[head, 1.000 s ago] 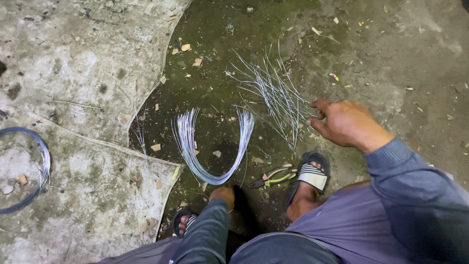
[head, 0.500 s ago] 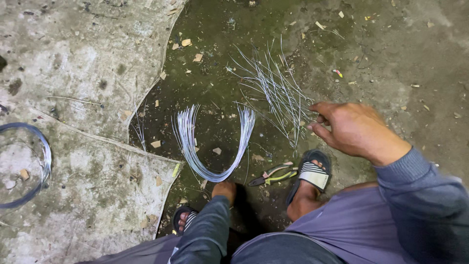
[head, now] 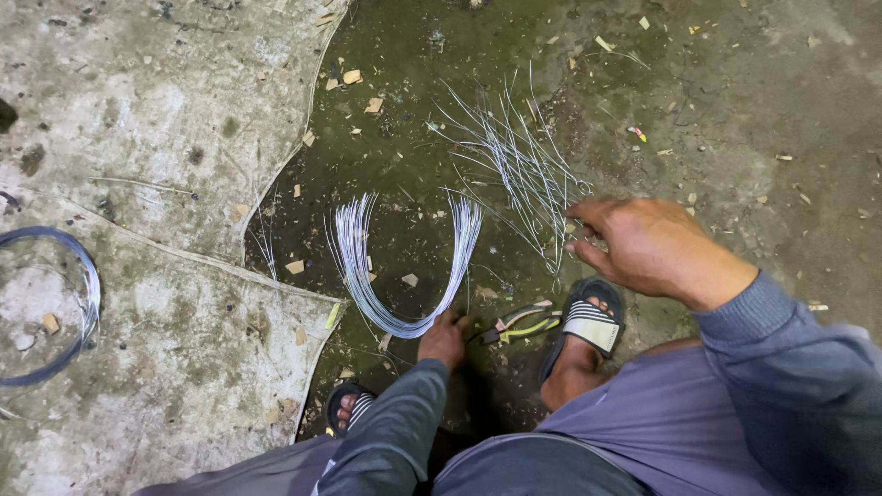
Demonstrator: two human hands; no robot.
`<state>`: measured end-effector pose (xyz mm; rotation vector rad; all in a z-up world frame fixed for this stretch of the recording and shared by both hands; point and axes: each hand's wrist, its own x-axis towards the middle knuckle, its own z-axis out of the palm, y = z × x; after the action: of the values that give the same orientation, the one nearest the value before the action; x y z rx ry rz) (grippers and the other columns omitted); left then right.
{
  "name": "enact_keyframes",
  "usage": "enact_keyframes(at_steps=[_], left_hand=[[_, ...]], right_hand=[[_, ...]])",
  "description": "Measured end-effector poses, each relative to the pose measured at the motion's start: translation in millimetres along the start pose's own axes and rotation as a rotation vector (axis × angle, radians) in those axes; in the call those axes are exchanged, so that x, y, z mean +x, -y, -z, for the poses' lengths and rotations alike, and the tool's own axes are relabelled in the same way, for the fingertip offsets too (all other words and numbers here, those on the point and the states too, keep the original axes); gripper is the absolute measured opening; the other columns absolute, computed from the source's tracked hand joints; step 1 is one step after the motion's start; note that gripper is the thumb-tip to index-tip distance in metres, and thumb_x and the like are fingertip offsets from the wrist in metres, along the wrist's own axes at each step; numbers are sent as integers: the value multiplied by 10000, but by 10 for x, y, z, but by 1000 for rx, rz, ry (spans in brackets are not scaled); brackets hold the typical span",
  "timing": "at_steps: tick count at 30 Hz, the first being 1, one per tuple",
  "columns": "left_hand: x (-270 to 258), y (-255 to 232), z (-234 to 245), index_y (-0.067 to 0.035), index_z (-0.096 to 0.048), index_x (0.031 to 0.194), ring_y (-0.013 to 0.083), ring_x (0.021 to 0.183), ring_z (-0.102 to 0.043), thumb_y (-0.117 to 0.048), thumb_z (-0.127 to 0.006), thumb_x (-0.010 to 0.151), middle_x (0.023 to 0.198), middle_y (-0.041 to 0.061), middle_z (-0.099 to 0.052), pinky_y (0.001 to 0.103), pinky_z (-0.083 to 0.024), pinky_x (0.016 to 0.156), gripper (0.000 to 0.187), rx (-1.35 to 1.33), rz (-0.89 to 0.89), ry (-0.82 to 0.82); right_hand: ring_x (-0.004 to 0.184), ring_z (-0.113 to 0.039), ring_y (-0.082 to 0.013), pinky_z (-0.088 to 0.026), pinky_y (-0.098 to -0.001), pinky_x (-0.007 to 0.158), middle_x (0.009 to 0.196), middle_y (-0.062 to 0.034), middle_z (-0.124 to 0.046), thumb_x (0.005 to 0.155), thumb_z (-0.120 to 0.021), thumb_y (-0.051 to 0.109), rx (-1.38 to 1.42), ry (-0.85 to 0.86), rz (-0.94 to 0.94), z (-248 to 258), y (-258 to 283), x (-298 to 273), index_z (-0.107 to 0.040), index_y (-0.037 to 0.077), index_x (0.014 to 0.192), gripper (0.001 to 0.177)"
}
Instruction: The person is sitting on the floor and repeatedly bending thin metal wires into U-shapes by hand. They pick up individual wires, bend them, and place them into a growing pile.
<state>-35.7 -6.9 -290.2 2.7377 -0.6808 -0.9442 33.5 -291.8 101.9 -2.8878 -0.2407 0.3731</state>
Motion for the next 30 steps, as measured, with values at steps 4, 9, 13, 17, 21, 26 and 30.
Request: enact_keyframes(at_steps=[4,9,13,17,21,26,30], left_hand=[[76,-248,134,-285,-473,1491,318,1389,-340,-218,-500,925,1607,103,-313,503,-326,1099,571,102,26,-33],[107,-387,203,-174,-556,1418,298,1331,-397,-276,-436,1009,1459,83,-469,492,-321,1102,438,114,62,-37],[135,-390,191,-110,-647,1274,295,1292,-458,-236,-446,1037,1320,76,-555,469,-378,1063,336,70,97,8],[106,-407,264,-98,-691,1106,337,1139,-594,-235,-608,900,1196,116,-631,462,-476,975,260,-147,131,-243],[59,-510,660,-87,-704,1086,396,911,-677,-237,-645,945,1076,169,-688,504,-542,793,215,-421,187,-579],[-122,-482,1588,-77,-602,1321,358,809,-698,-106,-588,910,972,184,-704,465,-552,690,412,-582,228,-903],[-460,-322,2401,-120,-398,1559,296,676,-674,-148,-516,1046,787,157,-691,443,-503,628,527,-748,377,-968]], right_hand=[[922,-713,-385,-567,-503,782,1061,-142,-745,858,-680,370,-1,37,9,-45,8,-13,-678,159,1230,428],[922,-717,-375,-567,-494,809,1010,-139,-753,891,-666,392,-24,155,-71,-45,105,26,-646,185,1298,457],[925,-713,-377,-563,-498,801,1011,-140,-750,863,-688,385,-29,151,-69,-1,135,37,-653,199,1319,494],[945,-711,-372,-563,-505,777,1037,-128,-750,843,-705,363,-26,79,-27,30,135,59,-679,176,1254,451],[942,-709,-377,-561,-507,785,1041,-143,-745,857,-707,375,-21,69,-35,46,157,110,-678,178,1258,447],[924,-715,-380,-571,-501,787,1018,-155,-748,868,-682,389,-8,76,-13,0,176,140,-681,170,1221,416],[911,-723,-370,-569,-500,818,952,-159,-763,920,-587,497,-22,214,-28,-167,206,169,-659,190,1269,471]])
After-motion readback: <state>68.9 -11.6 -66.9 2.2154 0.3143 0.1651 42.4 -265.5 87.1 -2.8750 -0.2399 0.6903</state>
